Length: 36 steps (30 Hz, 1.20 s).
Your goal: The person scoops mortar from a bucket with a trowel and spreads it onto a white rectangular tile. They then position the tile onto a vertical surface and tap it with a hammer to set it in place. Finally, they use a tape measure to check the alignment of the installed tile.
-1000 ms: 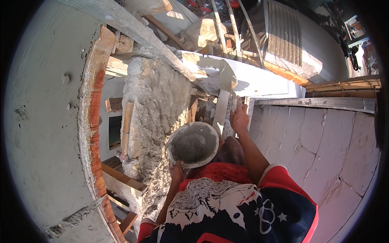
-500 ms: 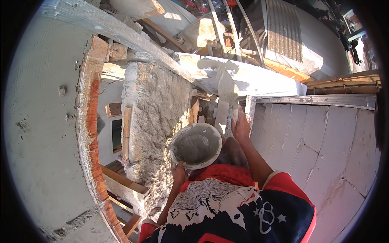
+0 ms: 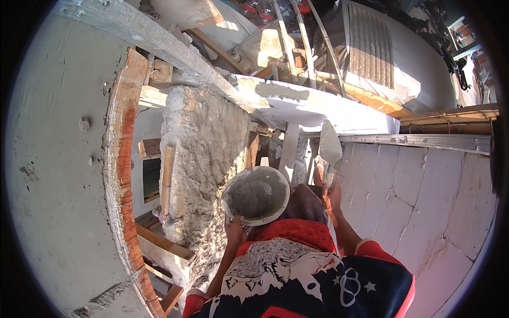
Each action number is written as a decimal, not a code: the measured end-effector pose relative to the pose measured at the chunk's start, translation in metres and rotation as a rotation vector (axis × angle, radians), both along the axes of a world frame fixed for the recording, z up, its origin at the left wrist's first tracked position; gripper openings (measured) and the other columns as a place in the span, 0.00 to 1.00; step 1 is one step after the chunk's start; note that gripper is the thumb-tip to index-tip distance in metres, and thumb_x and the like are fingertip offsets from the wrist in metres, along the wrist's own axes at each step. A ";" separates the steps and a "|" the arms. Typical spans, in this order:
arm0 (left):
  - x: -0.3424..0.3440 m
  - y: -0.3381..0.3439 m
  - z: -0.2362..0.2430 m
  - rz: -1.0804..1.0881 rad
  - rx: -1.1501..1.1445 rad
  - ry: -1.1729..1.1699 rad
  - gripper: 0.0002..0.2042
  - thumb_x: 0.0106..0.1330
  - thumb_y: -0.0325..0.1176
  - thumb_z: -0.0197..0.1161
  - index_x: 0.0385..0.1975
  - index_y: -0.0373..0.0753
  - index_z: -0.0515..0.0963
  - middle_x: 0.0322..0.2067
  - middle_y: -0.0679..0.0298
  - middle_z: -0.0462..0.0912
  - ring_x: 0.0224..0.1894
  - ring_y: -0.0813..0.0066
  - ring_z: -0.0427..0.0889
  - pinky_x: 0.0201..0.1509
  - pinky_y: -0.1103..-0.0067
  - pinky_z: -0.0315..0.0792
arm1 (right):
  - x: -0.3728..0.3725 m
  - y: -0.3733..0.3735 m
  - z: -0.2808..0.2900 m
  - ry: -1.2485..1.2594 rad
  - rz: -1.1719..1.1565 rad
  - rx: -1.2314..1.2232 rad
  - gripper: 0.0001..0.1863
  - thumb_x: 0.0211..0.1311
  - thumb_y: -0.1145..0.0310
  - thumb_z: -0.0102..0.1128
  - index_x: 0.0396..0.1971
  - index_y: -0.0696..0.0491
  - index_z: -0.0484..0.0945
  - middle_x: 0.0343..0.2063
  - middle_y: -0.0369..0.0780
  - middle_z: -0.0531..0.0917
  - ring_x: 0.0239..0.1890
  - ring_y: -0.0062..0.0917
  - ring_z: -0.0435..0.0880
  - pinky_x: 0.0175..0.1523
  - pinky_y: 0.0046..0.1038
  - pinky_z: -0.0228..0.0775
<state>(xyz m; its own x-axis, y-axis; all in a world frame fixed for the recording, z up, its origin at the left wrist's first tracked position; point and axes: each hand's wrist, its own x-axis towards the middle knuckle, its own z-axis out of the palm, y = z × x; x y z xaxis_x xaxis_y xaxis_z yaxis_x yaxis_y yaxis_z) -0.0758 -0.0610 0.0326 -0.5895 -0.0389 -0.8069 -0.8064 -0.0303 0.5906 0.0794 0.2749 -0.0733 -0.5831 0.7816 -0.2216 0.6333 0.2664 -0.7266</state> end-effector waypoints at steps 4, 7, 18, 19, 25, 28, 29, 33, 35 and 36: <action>0.003 -0.003 0.006 0.035 0.005 -0.039 0.28 0.62 0.23 0.56 0.65 0.46 0.67 0.53 0.54 0.76 0.53 0.53 0.82 0.47 0.57 0.88 | -0.144 -0.005 0.064 0.036 0.236 -0.303 0.32 0.77 0.58 0.54 0.73 0.58 0.61 0.46 0.62 0.84 0.49 0.53 0.86 0.55 0.44 0.76; 0.006 0.002 0.016 0.048 -0.027 -0.027 0.27 0.63 0.23 0.55 0.64 0.47 0.68 0.53 0.55 0.76 0.52 0.54 0.82 0.46 0.57 0.87 | -0.219 -0.016 0.022 0.289 0.240 -0.211 0.31 0.76 0.59 0.56 0.72 0.58 0.62 0.30 0.58 0.85 0.36 0.56 0.86 0.44 0.46 0.75; 0.021 -0.012 0.005 0.188 -0.052 -0.063 0.29 0.61 0.22 0.58 0.65 0.48 0.69 0.52 0.60 0.78 0.49 0.57 0.82 0.42 0.64 0.87 | -0.179 0.001 0.060 -0.061 0.329 0.034 0.37 0.65 0.60 0.65 0.73 0.51 0.64 0.48 0.56 0.82 0.39 0.55 0.87 0.46 0.52 0.79; 0.020 -0.014 0.001 0.190 -0.041 -0.066 0.29 0.61 0.22 0.58 0.65 0.48 0.69 0.52 0.60 0.78 0.49 0.58 0.82 0.41 0.64 0.87 | -0.183 0.001 0.067 -0.109 0.347 0.065 0.39 0.63 0.62 0.66 0.74 0.50 0.63 0.51 0.52 0.80 0.39 0.51 0.87 0.46 0.48 0.80; 0.004 0.002 -0.001 0.051 -0.015 -0.019 0.29 0.62 0.20 0.56 0.65 0.49 0.68 0.51 0.61 0.79 0.46 0.65 0.83 0.37 0.66 0.87 | -0.226 -0.006 0.036 -0.066 0.264 0.201 0.38 0.63 0.68 0.64 0.74 0.48 0.63 0.48 0.49 0.78 0.35 0.49 0.86 0.39 0.47 0.80; 0.003 0.001 -0.004 0.010 -0.029 -0.015 0.29 0.62 0.20 0.55 0.66 0.49 0.68 0.50 0.61 0.80 0.43 0.67 0.85 0.34 0.70 0.87 | -0.210 -0.007 0.042 -0.180 0.182 0.046 0.41 0.64 0.65 0.65 0.76 0.41 0.59 0.54 0.50 0.77 0.41 0.51 0.86 0.46 0.47 0.80; 0.000 0.007 0.001 -0.004 -0.036 -0.016 0.29 0.63 0.20 0.54 0.66 0.49 0.68 0.50 0.61 0.80 0.42 0.67 0.85 0.33 0.71 0.87 | -0.198 -0.003 0.047 -0.242 0.154 -0.026 0.42 0.64 0.64 0.66 0.77 0.38 0.58 0.57 0.50 0.76 0.44 0.51 0.87 0.49 0.47 0.80; -0.006 0.017 0.001 -0.042 -0.011 -0.050 0.30 0.64 0.20 0.54 0.67 0.49 0.67 0.51 0.60 0.80 0.39 0.66 0.85 0.32 0.73 0.87 | -0.152 0.004 0.050 -0.235 0.064 0.048 0.42 0.66 0.67 0.63 0.78 0.44 0.55 0.49 0.51 0.78 0.42 0.53 0.85 0.47 0.52 0.77; -0.007 0.019 0.000 -0.103 -0.040 -0.050 0.30 0.64 0.20 0.54 0.67 0.48 0.67 0.51 0.60 0.80 0.39 0.66 0.85 0.32 0.74 0.87 | -0.130 0.015 0.048 -0.198 0.010 0.085 0.41 0.66 0.66 0.63 0.77 0.44 0.56 0.50 0.51 0.79 0.43 0.53 0.84 0.48 0.52 0.77; -0.007 0.020 -0.001 -0.134 -0.055 -0.051 0.30 0.64 0.20 0.55 0.67 0.48 0.67 0.50 0.60 0.80 0.39 0.65 0.85 0.32 0.74 0.87 | -0.119 0.020 0.047 -0.182 -0.016 0.103 0.41 0.67 0.66 0.63 0.77 0.44 0.56 0.50 0.51 0.79 0.43 0.54 0.84 0.48 0.51 0.77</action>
